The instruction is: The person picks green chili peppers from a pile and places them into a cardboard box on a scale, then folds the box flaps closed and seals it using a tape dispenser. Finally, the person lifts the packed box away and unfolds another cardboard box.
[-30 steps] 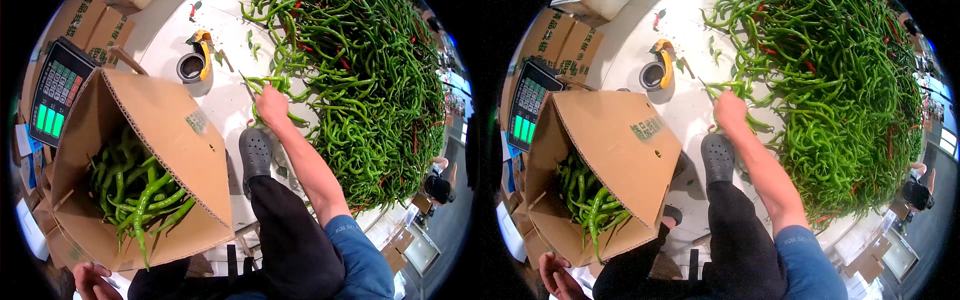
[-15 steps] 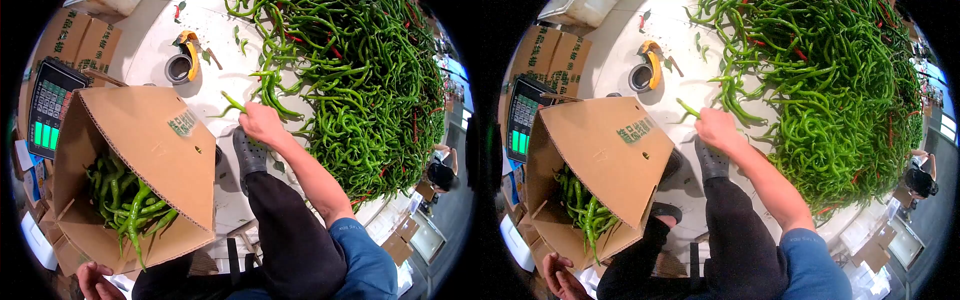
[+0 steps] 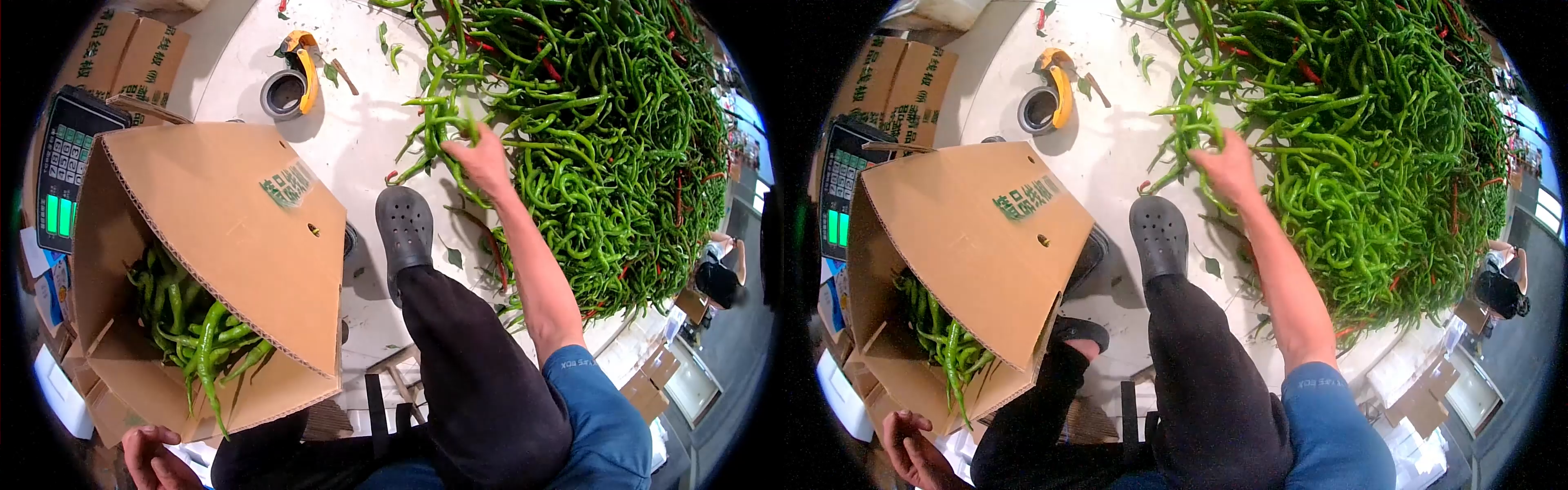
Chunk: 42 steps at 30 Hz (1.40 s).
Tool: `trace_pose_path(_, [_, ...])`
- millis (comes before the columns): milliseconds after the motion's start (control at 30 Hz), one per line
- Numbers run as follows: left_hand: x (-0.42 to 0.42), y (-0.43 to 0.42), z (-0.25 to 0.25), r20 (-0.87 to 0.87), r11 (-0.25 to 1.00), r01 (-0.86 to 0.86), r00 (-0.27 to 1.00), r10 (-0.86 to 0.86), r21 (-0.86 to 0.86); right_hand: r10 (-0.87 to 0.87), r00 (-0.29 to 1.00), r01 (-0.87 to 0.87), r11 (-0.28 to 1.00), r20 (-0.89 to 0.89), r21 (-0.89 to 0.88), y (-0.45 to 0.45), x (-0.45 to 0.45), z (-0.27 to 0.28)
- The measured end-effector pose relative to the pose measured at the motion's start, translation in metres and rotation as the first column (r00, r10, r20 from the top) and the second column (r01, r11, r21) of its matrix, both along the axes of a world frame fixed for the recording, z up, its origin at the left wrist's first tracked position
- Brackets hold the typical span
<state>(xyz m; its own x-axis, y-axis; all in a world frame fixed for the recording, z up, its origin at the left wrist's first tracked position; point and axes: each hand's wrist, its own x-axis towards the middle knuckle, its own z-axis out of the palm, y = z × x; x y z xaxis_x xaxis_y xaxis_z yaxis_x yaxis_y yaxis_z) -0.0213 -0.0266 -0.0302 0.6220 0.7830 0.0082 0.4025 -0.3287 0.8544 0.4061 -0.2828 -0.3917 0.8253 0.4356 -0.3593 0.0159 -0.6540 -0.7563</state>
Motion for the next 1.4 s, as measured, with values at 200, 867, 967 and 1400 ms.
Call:
trace_pose_path(200, [0.0,-0.001,-0.003,-0.017,1.0,-0.003,1.0,0.003,-0.025,0.027,0.969,0.053,0.947,0.245,-0.317,0.04,-0.034,-0.034])
trace_pose_path(867, [-0.006,0.002,0.0,-0.048,0.993,0.022,0.998,-0.028,-0.116,-0.072,0.926,0.182,0.945,-0.37,0.273,-0.012,0.012,0.063])
trace_pose_path(967, [-0.007,0.001,0.002,-0.07,0.992,0.005,0.997,-0.014,-0.128,0.054,0.762,0.35,0.804,-0.645,0.481,-0.011,0.016,0.086])
trace_pose_path(1400, [-0.038,0.004,-0.001,-0.191,0.999,0.023,0.981,-0.029,-0.032,0.395,0.474,0.645,0.451,-0.787,0.616,0.02,0.009,0.094])
